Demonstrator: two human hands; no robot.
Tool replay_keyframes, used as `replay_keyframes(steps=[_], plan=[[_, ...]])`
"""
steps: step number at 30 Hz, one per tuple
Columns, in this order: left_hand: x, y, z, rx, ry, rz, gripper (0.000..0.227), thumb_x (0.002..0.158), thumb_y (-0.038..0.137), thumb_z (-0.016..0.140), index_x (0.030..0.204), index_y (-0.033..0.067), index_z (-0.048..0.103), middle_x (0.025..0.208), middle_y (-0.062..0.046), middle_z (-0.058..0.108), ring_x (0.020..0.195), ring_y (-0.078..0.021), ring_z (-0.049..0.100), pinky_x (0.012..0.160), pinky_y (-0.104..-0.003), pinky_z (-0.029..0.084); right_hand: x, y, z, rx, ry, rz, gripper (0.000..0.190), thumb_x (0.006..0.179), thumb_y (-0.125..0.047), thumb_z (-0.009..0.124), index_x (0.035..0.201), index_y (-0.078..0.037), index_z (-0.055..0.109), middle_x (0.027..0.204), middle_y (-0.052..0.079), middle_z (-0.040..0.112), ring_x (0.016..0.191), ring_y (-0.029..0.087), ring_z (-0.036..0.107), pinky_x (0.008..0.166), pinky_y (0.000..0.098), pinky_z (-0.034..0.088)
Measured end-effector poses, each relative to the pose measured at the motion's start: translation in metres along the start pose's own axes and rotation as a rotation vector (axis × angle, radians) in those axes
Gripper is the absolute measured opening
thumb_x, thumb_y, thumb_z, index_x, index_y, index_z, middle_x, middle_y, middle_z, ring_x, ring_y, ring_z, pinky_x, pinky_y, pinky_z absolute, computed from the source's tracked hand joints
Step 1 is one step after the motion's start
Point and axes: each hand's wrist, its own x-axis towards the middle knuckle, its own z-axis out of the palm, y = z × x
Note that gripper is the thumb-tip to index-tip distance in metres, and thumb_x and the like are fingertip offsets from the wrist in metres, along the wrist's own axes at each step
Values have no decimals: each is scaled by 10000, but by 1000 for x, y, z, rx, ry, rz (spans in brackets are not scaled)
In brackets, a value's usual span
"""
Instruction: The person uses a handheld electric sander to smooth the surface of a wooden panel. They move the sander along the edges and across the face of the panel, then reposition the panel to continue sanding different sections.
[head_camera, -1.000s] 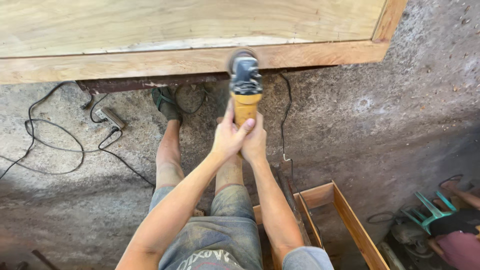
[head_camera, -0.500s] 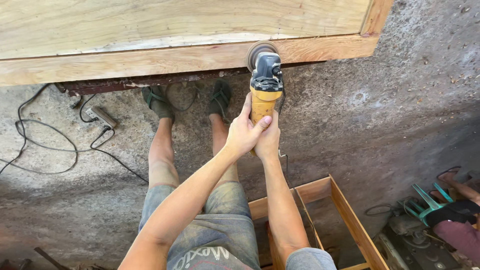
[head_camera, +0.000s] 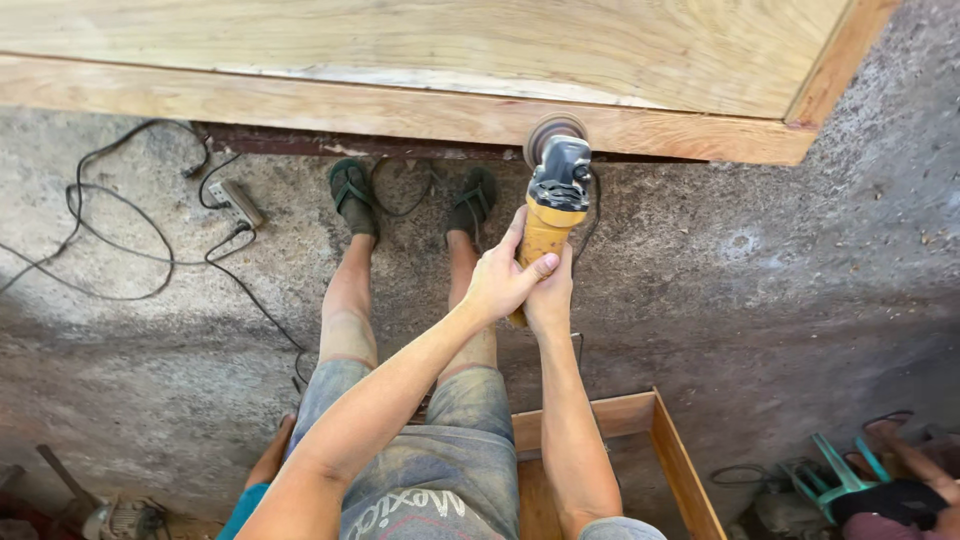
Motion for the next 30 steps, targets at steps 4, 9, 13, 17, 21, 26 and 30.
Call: replay_keyframes(steps=[4, 9, 13, 17, 21, 26, 30], plan=[[-19, -18, -41, -40, 98, -17, 997, 879, 566, 688, 1625, 74, 247, 1268, -233, 705, 1200, -354, 687, 997, -399, 531, -13, -10, 44, -169, -62, 31, 550, 884, -220, 779, 1343, -59, 522, 1197, 180, 740, 1103, 289, 730, 905, 413, 571], [-39, -43, -108, -129, 211, -34, 1032, 867, 596, 699, 1614, 42, 254, 1279, -220, 709, 1191, -296, 707, 990, -369, 548, -32, -38, 117, -230, -159, 13, 639, 857, -242, 793, 1390, -64, 489, 1186, 199, 747, 1095, 298, 746, 907, 410, 580], [-52, -62, -162, -308, 265, 30, 1024, 889, 537, 743, 1621, 16, 252, 1378, -203, 652, 1260, -259, 650, 1049, -355, 517, -47, -59, 175, -246, -232, 13, 635, 870, -266, 785, 1392, -70, 481, 1159, 207, 755, 1084, 294, 757, 896, 409, 596], [-60, -75, -208, -550, 256, 78, 997, 910, 495, 759, 1608, 0, 246, 1448, -187, 583, 1313, -255, 607, 1107, -359, 510, -51, -74, 222, -299, -339, 7, 597, 923, -233, 728, 1418, -64, 441, 1187, 224, 735, 1082, 316, 746, 915, 420, 599], [-66, -78, -215, -526, 277, 119, 977, 933, 505, 738, 1614, -13, 265, 1461, -196, 573, 1317, -258, 596, 1109, -371, 499, -55, -80, 229, -383, -342, -12, 538, 972, -219, 686, 1431, -69, 450, 1145, 258, 739, 1082, 372, 723, 900, 454, 588], [-57, -69, -171, -368, 211, 23, 1090, 867, 551, 744, 1633, 10, 188, 1432, -202, 587, 1308, -260, 612, 1086, -375, 507, -55, -74, 184, -322, -282, 164, 596, 908, -240, 712, 1410, -84, 429, 1209, 200, 722, 1076, 302, 739, 898, 410, 589], [-52, -58, -140, -193, 191, -21, 1035, 868, 548, 738, 1614, 14, 260, 1294, -217, 706, 1210, -268, 699, 1005, -371, 542, -53, -55, 153, -256, -143, 37, 555, 912, -243, 727, 1382, -70, 486, 1183, 194, 751, 1082, 298, 758, 891, 398, 593]])
